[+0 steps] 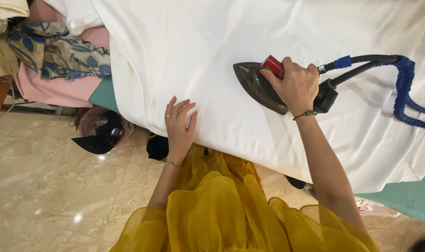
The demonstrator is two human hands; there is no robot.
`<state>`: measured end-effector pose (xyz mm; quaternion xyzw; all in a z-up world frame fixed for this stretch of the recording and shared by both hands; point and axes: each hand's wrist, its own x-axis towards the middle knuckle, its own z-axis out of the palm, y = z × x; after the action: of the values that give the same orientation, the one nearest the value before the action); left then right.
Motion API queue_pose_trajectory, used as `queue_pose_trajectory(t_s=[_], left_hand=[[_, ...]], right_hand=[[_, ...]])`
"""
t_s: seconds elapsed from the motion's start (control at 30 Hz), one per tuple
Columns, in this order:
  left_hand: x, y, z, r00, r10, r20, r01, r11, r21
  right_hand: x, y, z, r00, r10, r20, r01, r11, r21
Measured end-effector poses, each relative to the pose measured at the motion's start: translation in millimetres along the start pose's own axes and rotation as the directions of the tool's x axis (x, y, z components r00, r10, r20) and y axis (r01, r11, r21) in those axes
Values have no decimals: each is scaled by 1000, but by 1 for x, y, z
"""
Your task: Ironing a large piece of white fabric on an ironing board.
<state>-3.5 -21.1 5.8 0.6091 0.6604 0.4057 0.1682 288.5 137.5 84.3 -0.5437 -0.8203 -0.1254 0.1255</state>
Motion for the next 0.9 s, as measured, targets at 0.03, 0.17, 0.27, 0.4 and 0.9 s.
queue_pose_trajectory(t_s=[0.03,0.17,0.27,0.4,0.9], left_hand=[[-3,0,-2,1000,-17,9,17,1000,13],[-11,0,-9,998,-52,17,52,998,27],[-14,-4,-11,999,-50,5,50,998,24],[-17,-8,-10,999,-47,-9,47,998,38],[-19,-14,-10,1000,-30,-1,30,999,45]], right_hand=[[0,0,-1,1000,-12,-21,11,1000,-21],[1,-1,-2,999,-23,-42,20,998,-66],[3,-2,-2,999,-14,-39,11,996,-89],[4,-2,-1,998,38,42,-36,998,-58],[9,0,1,999,23,-26,-25,995,-98]])
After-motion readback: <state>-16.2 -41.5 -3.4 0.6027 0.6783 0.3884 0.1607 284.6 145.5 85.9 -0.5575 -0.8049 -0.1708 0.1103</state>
